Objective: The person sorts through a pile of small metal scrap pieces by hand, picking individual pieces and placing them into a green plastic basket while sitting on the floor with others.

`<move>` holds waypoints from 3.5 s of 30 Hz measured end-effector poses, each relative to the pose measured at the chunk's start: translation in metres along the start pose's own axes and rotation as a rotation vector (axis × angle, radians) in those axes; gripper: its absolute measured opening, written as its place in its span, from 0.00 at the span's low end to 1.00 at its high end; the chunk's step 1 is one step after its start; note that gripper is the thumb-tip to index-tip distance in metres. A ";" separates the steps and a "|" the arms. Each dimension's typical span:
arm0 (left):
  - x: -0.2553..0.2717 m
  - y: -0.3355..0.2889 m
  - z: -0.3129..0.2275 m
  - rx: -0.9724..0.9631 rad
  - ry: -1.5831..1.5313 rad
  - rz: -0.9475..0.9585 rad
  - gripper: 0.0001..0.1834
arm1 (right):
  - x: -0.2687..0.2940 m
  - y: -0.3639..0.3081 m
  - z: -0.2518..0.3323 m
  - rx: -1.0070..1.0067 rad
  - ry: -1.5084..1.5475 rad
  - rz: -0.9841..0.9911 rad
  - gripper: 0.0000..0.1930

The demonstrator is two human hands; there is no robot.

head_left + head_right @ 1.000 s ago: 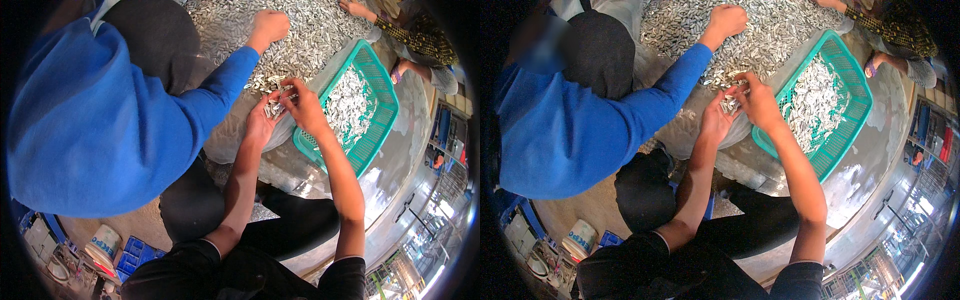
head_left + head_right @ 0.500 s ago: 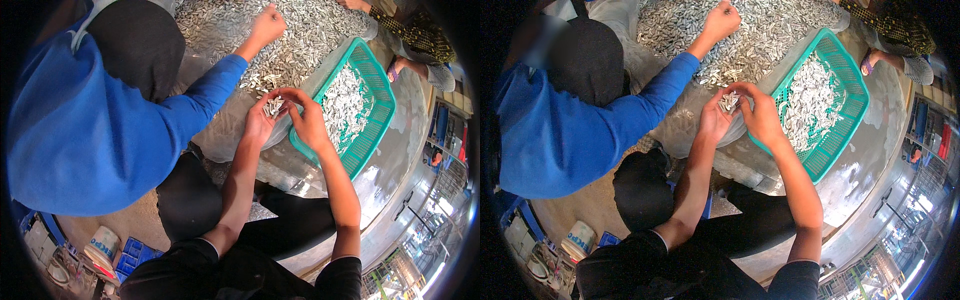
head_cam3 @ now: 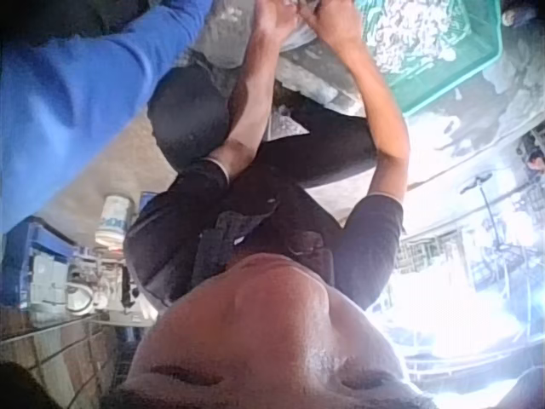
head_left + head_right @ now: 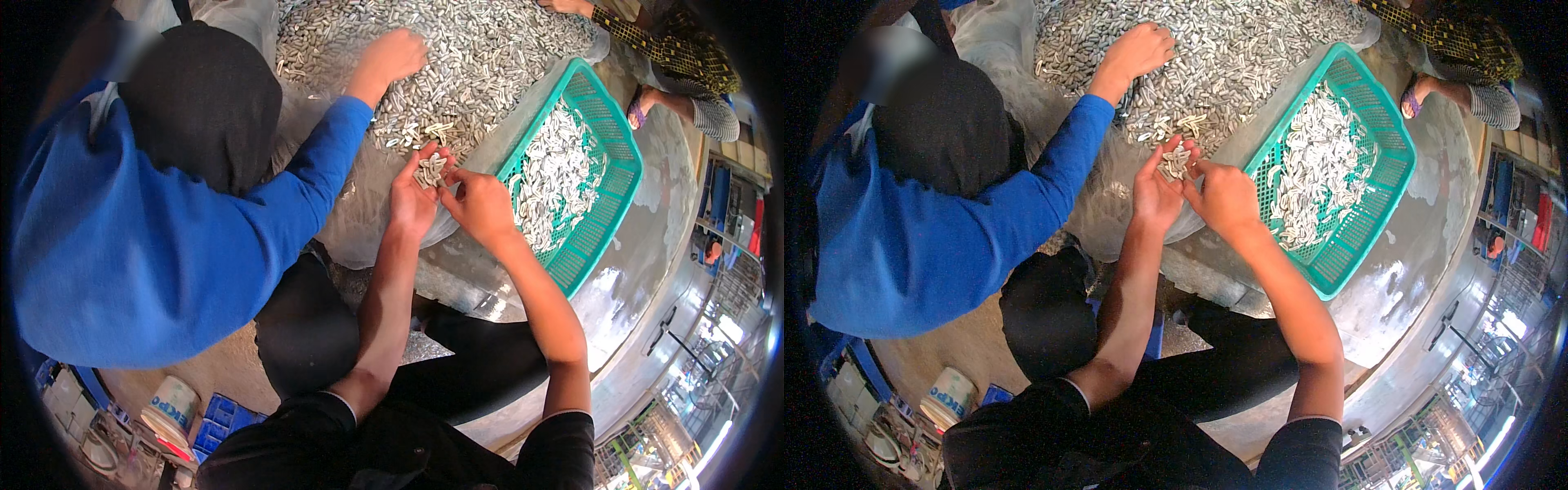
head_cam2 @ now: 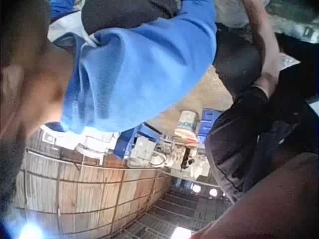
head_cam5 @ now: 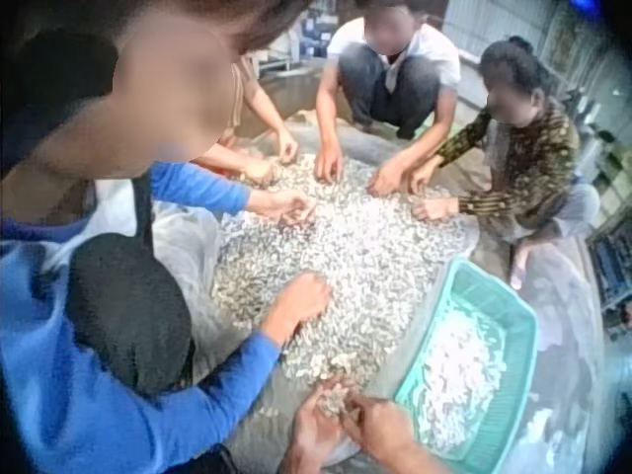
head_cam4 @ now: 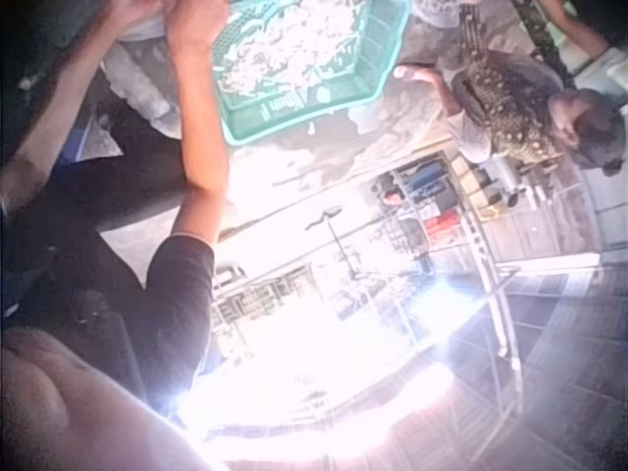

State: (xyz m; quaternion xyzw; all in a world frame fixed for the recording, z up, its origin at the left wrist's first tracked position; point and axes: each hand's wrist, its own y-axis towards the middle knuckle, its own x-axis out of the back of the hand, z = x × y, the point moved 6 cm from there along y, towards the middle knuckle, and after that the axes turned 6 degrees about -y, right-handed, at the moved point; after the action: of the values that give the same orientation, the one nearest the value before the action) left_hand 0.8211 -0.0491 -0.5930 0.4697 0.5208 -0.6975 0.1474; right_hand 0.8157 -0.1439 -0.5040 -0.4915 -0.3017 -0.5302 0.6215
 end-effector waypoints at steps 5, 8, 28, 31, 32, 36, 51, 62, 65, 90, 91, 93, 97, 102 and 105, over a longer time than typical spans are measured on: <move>0.025 0.008 -0.015 -0.146 -0.071 -0.146 0.15 | 0.018 0.010 -0.015 -0.121 0.205 -0.089 0.18; 0.042 0.009 -0.003 -0.054 0.098 -0.138 0.12 | 0.004 0.009 -0.054 -0.263 0.272 -0.106 0.21; -0.065 0.006 0.081 0.102 0.421 0.260 0.14 | 0.035 -0.034 -0.129 -0.373 0.824 -0.421 0.30; -0.127 -0.006 0.133 0.110 0.602 0.162 0.21 | 0.026 -0.050 -0.167 -0.559 1.488 -0.287 0.37; -0.144 -0.003 0.153 0.191 0.719 0.245 0.22 | 0.024 -0.056 -0.185 -0.558 1.569 -0.278 0.40; -0.188 0.009 0.178 0.102 1.372 0.558 0.24 | 0.043 -0.073 -0.210 -0.502 1.813 -0.295 0.45; -0.165 -0.005 0.208 0.304 1.522 0.619 0.27 | 0.048 -0.084 -0.227 -0.462 1.739 -0.383 0.16; -0.171 0.004 0.203 0.285 1.497 0.581 0.21 | 0.058 -0.083 -0.230 -0.455 1.591 -0.466 0.16; -0.175 0.005 0.200 0.320 1.555 0.540 0.21 | 0.061 -0.085 -0.234 -0.566 1.412 -0.497 0.14; -0.228 0.032 0.100 -0.105 1.624 0.877 0.20 | 0.028 -0.055 -0.241 -0.377 -0.009 -0.299 0.13; -0.215 0.027 0.074 -0.280 1.984 0.843 0.20 | 0.059 -0.070 -0.207 -0.414 0.111 -0.282 0.15; -0.159 0.032 0.049 -0.081 2.302 0.706 0.25 | 0.082 -0.100 -0.197 -0.349 0.234 -0.634 0.16; -0.031 0.023 -0.048 0.436 2.474 0.526 0.32 | 0.103 -0.048 -0.110 -0.053 0.122 -0.603 0.19; 0.010 -0.013 -0.045 0.656 2.375 0.607 0.36 | 0.030 0.032 -0.066 0.193 0.005 -0.395 0.27; 0.007 -0.021 -0.047 0.735 2.359 0.570 0.38 | 0.004 0.088 -0.072 0.017 -0.091 -0.285 0.39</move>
State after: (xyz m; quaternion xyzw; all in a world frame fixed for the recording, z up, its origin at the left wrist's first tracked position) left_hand 0.8265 0.0026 -0.5866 0.9119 -0.0075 0.0968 -0.3987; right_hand 0.8905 -0.2162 -0.5498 -0.4621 -0.4005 -0.5876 0.5299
